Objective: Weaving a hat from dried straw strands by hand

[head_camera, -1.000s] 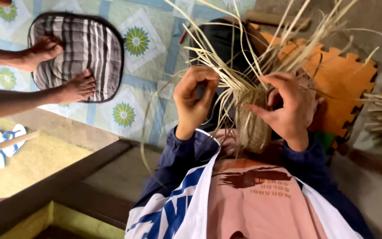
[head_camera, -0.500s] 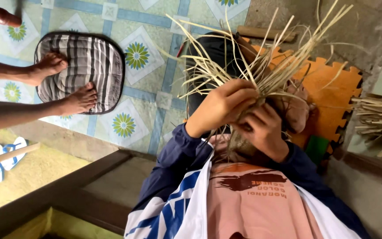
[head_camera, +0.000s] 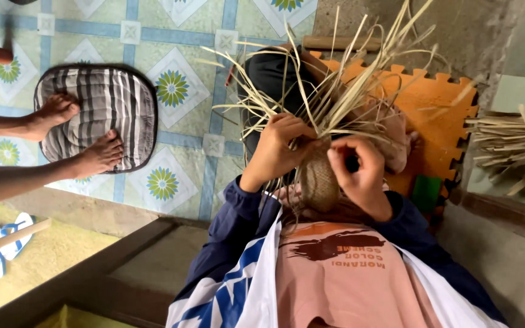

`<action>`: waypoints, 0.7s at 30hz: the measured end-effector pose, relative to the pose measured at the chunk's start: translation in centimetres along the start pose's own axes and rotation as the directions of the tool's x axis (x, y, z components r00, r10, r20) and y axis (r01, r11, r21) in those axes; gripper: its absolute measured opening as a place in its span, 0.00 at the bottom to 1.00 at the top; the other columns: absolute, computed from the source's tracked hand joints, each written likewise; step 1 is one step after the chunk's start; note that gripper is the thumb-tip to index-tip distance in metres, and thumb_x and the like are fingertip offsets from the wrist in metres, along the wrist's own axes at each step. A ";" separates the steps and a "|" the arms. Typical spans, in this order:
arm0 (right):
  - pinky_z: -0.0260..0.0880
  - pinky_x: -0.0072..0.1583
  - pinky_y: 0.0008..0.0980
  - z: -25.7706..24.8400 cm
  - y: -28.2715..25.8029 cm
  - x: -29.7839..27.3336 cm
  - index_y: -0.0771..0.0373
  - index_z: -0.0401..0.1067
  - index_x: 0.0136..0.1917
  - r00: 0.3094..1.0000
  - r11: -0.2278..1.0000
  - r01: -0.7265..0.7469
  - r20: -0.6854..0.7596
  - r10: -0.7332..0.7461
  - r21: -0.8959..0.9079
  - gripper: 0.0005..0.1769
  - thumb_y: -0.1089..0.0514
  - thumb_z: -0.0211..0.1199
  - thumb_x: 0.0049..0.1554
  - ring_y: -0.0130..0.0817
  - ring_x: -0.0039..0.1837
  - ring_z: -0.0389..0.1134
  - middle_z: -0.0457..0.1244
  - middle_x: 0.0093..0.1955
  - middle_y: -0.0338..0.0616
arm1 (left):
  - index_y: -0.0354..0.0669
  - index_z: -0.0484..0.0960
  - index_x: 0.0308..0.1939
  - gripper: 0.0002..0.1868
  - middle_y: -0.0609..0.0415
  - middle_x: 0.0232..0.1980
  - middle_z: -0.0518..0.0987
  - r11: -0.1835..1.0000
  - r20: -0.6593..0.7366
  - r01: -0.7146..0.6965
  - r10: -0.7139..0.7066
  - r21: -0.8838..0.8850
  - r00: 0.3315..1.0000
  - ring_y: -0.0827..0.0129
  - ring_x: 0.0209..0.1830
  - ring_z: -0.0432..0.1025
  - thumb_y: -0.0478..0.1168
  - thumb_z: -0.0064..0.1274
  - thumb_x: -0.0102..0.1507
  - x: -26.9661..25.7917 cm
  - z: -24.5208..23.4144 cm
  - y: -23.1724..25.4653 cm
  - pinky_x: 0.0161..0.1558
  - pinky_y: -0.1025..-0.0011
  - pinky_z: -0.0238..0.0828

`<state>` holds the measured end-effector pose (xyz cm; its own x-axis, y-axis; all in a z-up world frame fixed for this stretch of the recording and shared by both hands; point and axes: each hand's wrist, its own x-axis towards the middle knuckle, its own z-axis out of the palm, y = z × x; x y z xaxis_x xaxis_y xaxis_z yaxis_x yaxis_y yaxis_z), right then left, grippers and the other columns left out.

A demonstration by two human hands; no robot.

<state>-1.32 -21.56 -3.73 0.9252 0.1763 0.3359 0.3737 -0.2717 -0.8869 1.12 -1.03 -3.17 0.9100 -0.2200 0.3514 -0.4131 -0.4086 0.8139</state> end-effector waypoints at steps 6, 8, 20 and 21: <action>0.74 0.44 0.33 -0.7 -0.4 1.5 0.71 0.80 0.53 0.997 0.997 -0.072 0.004 0.072 0.014 0.07 0.68 0.70 0.59 0.41 0.40 0.73 0.70 0.40 0.53 | 0.50 0.86 0.42 0.06 0.55 0.35 0.82 0.996 0.002 0.003 -0.003 -0.087 1.000 0.58 0.39 0.79 0.43 0.64 0.64 -0.2 0.5 -0.4 0.60 0.56 0.66; 0.74 0.44 0.33 -0.7 -0.5 1.4 0.70 0.80 0.53 0.997 0.997 -0.077 0.016 0.077 0.007 0.07 0.68 0.71 0.59 0.40 0.41 0.73 0.70 0.40 0.52 | 0.49 0.86 0.42 0.06 0.54 0.35 0.82 0.994 -0.004 0.019 -0.020 -0.110 1.000 0.57 0.38 0.79 0.43 0.64 0.64 -0.5 0.6 -0.3 0.59 0.56 0.67; 0.72 0.48 0.34 1.5 1.6 1.0 0.63 0.78 0.46 0.986 0.974 0.169 0.025 -0.167 -0.152 0.17 0.57 0.83 0.50 0.36 0.40 0.70 0.68 0.39 0.43 | 0.35 0.86 0.41 0.10 0.42 0.33 0.83 0.960 -0.006 0.152 -0.158 -0.233 0.987 0.48 0.32 0.79 0.41 0.63 0.64 0.2 -1.6 0.8 0.43 0.58 0.75; 0.73 0.48 0.36 1.8 2.1 0.7 0.63 0.77 0.46 0.988 0.974 0.152 0.011 -0.152 -0.167 0.19 0.56 0.84 0.48 0.37 0.40 0.69 0.68 0.39 0.42 | 0.36 0.86 0.39 0.12 0.42 0.33 0.82 0.982 0.000 0.106 -0.107 -0.155 0.994 0.46 0.32 0.78 0.43 0.65 0.62 0.3 -1.5 0.4 0.41 0.55 0.74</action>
<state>-0.05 -20.31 -5.93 0.8570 0.2258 0.4632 0.5152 -0.3957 -0.7603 1.29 0.06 -2.08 0.9489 -0.1754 0.2623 -0.3041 -0.2875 0.9082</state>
